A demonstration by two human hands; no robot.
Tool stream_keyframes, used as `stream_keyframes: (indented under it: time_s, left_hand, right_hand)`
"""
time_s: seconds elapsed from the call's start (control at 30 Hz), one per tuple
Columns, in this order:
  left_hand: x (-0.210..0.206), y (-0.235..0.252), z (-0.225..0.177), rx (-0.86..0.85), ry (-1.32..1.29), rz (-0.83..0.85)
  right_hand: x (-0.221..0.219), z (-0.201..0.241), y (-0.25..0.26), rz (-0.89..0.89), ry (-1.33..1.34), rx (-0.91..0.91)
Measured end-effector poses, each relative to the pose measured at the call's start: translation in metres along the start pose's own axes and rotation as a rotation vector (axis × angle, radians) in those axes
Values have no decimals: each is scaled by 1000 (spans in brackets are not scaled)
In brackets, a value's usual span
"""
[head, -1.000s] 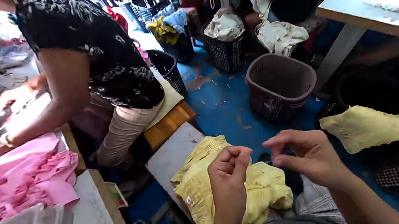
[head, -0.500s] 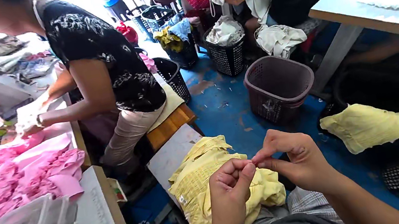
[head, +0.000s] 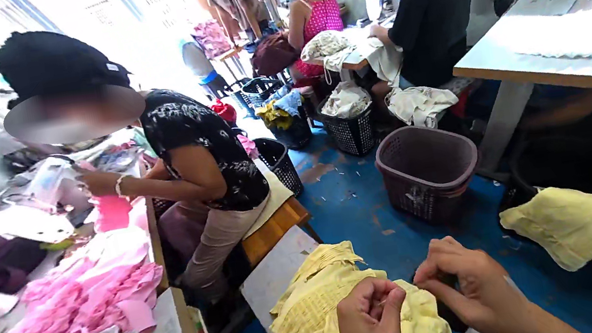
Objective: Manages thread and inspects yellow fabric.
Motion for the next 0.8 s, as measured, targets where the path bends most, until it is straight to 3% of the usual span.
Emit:
stream_keyframes:
  time_s: [0.1, 0.2, 0.43, 0.67, 0.8]
  left_hand:
    - [1, -3, -2, -14, 32, -21]
    - [5, -3, -2, -38, 103, -23]
    - [-19, -8, -8, -134, -80, 120]
    - [-35, -8, 1, -84, -172, 203]
    - [-34, -9, 0, -103, -53, 241]
  right_hand:
    - [-11, -4, 0, 64, -132, -25]
    - [-25, 2, -2, 246, 58, 58]
    - [-13, -21, -11, 1, 747, -18]
    - [-38, -23, -14, 42, 1122, -64]
    - [-50, -23, -19, 80, 1214, -119]
Point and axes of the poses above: each hand's wrist, its own y-axis towards the middle knuckle, its own x-axis out of the back of the hand, z = x × y, the point moved 10 cm from there along y, towards the middle knuckle, and after that the axes turned 15 degrees about z, right-handed, at the moved point
